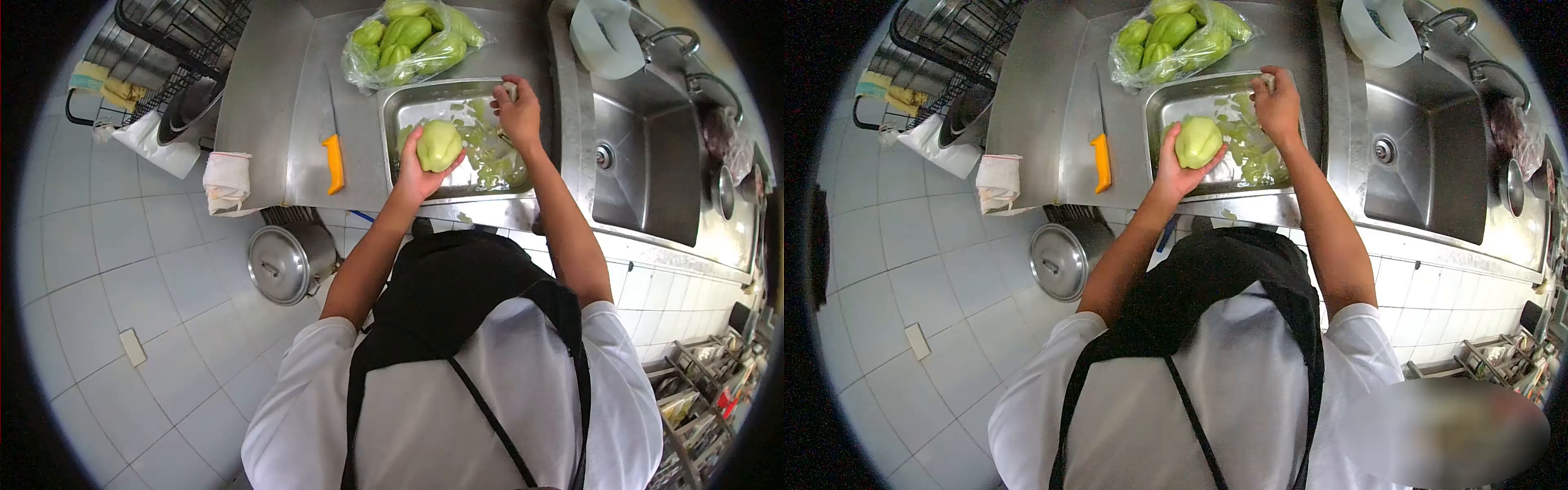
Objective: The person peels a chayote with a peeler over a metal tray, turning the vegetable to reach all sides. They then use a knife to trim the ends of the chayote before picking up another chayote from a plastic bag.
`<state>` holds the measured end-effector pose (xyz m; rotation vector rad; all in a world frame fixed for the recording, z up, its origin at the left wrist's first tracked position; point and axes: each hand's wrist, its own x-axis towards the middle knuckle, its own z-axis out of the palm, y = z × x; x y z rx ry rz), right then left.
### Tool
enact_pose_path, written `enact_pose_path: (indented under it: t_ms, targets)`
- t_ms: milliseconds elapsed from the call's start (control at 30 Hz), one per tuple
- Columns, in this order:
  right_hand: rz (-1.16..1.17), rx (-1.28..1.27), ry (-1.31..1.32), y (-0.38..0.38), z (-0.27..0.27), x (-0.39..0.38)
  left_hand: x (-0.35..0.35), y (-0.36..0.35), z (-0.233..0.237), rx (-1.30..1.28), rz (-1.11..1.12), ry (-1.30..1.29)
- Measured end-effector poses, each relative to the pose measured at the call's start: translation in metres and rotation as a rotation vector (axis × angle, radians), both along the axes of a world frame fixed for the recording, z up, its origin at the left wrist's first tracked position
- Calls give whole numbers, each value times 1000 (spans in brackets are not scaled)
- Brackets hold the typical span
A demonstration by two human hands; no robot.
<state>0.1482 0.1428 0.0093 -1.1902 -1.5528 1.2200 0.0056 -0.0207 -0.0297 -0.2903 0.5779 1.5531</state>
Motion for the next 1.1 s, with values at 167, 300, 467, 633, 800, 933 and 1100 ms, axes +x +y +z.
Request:
enact_pose_path:
  t_ms: [167,300,467,633,800,933,1100]
  targets:
    - [-59,-25,151,-14,28,-6,0,3,11,-27,-13,91]
    - [255,-262,-220,-30,53,-8,1,6,11,19,-40,42]
    - [543,-810,-104,-33,3,-9,1,13,-5,49,-71,101]
    - [466,-699,-101,-42,18,-6,4,15,-6,-193,-111,429]
    - [504,-571,-198,-45,45,-14,5,12,2,-142,-71,520]
    - [406,-526,-100,-45,70,-14,-26,-6,30,-37,20,232]
    - [107,-541,206,-33,29,7,-95,-17,53,-105,324,349]
